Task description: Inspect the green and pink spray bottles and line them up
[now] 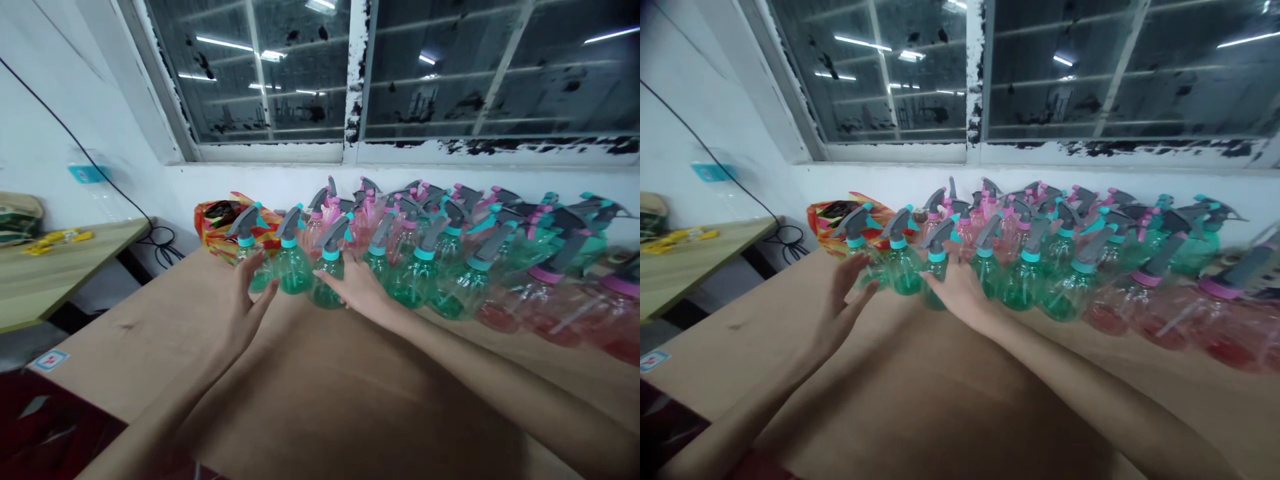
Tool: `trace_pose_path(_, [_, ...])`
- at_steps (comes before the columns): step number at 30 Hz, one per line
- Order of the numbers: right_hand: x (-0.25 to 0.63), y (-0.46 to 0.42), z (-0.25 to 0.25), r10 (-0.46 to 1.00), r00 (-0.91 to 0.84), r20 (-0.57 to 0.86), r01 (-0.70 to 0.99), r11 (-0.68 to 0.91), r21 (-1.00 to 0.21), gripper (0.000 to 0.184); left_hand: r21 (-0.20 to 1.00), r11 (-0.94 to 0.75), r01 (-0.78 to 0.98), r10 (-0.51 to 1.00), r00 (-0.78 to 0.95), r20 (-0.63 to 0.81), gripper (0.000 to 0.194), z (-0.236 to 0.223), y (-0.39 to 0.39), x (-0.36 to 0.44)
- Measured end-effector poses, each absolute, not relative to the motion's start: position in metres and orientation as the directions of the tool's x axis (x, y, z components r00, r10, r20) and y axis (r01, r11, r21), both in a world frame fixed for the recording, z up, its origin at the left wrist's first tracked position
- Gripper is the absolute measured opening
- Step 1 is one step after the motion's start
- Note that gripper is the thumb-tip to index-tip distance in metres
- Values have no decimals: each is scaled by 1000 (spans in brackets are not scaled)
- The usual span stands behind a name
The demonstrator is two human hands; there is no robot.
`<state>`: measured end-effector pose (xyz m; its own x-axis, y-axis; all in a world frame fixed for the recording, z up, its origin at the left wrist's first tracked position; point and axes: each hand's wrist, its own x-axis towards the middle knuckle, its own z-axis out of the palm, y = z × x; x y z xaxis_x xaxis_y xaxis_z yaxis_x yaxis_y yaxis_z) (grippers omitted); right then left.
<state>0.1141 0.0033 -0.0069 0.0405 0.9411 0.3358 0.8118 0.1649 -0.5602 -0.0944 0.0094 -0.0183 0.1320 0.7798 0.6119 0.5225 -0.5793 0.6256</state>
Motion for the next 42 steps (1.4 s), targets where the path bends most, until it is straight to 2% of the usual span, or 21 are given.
trace_pose_path(4, [112,-33,-6,933,-29,359,851,211,-480,65,731,-573,370,819,226,528,43,-18,-10,-85])
trace_pose_path(9, [126,-86,-8,922,-93,375,894,243,-376,53,794,-556,246,785,468,405,67,-19,-34,-51])
trace_pose_path(13, [151,-122,-10,914,-99,394,910,243,-335,52,831,-519,201,740,592,319,72,0,-61,-12])
trace_pose_path(16, [171,-144,-12,909,-103,404,905,254,-341,58,834,-533,146,691,645,328,66,14,-78,19])
trace_pose_path(19, [188,-161,-13,910,-84,406,902,243,-358,63,823,-556,120,640,693,332,49,14,-88,48])
trace_pose_path(22, [209,-171,-17,897,-99,430,888,275,-369,67,820,-569,67,609,705,365,36,8,-93,74])
trace_pose_path(27, [265,-176,-39,877,-284,387,829,428,-360,61,792,-604,84,591,714,375,40,5,-97,103])
trace_pose_path(34, [334,-170,-77,920,-189,345,866,321,-384,56,756,-637,152,580,739,341,47,9,-89,123])
trace_pose_path(42, [340,-150,-92,920,-220,324,850,344,-399,53,724,-656,215,609,718,339,38,12,-79,137])
